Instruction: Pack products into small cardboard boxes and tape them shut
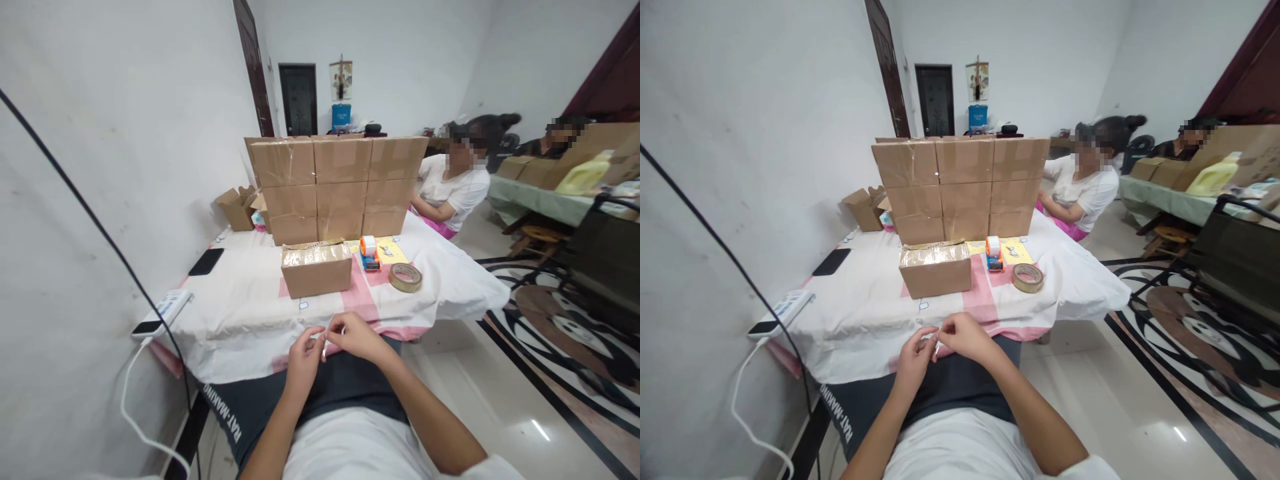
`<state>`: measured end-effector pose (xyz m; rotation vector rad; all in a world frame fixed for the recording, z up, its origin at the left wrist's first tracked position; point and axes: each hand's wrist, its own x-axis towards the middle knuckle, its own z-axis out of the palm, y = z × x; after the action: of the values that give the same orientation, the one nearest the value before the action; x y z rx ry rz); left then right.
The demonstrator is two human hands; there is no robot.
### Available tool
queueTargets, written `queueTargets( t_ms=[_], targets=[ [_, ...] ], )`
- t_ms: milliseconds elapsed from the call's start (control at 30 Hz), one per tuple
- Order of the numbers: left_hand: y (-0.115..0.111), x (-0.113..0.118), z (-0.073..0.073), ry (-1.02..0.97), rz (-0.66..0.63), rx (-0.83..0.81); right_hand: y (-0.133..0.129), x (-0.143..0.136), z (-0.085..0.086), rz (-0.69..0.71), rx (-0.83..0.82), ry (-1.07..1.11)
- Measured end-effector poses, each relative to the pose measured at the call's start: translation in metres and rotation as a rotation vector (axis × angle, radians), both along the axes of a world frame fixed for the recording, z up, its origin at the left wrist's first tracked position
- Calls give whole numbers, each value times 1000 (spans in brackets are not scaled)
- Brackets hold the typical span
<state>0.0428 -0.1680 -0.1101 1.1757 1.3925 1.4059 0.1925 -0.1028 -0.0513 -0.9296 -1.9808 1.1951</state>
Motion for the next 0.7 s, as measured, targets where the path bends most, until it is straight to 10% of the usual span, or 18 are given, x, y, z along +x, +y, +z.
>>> queueTargets(
  t_ms=[267,433,700],
  targets=[
    [4,-6,-8,56,64,-95,6,-9,6,26,134,18],
    [18,-35,-8,191,210,-107,43,5,51,-148,259,148],
    [101,-71,83,1022,283,328,142,-13,137,93,514,-174]
  ],
)
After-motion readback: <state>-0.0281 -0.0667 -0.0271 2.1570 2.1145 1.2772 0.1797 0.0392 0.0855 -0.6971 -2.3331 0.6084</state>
